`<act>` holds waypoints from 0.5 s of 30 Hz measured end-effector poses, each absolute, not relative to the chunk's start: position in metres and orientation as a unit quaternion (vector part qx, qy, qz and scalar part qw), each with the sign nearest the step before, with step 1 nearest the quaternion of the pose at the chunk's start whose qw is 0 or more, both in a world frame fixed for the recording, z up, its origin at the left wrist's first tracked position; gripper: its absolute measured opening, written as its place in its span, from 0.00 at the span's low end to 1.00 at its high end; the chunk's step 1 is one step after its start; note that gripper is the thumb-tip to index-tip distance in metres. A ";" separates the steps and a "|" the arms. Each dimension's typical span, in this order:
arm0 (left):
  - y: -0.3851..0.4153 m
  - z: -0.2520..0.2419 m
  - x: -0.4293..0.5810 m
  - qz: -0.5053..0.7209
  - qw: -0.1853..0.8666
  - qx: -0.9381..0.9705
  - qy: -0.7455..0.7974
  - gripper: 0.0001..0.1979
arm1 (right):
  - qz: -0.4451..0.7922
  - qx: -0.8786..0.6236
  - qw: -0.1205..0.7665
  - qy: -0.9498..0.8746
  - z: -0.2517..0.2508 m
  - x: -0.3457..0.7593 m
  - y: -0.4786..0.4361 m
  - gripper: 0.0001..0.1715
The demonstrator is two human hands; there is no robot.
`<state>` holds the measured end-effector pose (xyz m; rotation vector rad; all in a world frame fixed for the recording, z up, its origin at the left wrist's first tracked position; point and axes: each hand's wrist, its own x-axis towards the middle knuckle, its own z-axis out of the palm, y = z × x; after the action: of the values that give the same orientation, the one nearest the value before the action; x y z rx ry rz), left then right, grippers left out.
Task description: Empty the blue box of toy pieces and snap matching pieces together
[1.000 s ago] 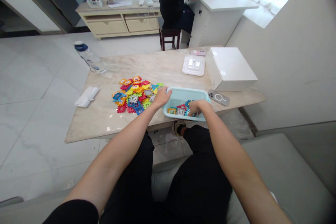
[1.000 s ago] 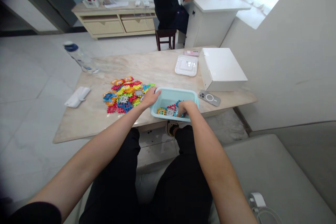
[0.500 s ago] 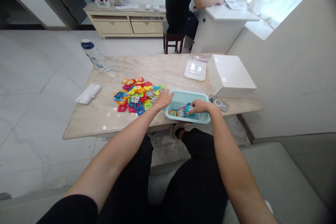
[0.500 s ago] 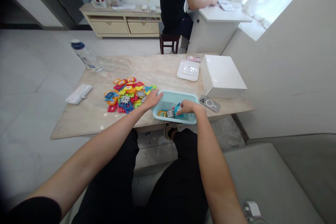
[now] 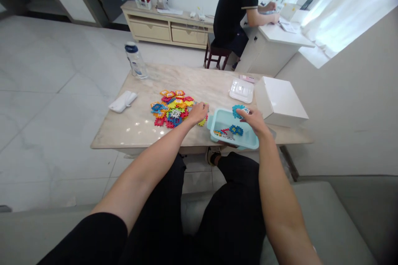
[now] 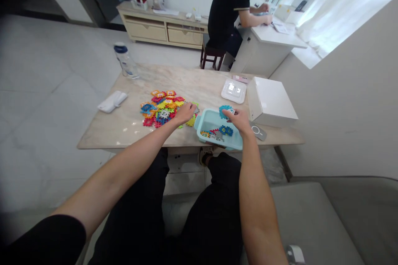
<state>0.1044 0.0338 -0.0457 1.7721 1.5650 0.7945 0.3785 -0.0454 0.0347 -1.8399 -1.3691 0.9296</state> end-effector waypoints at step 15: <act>0.031 -0.057 -0.059 0.374 0.253 0.530 0.717 0.12 | 0.444 -0.648 0.409 -0.464 -0.005 0.168 0.040 0.28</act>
<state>-0.0588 0.0306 -0.0566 1.4409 1.9501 1.0179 0.1683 0.0402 -0.0053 -1.6329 -1.1691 1.1184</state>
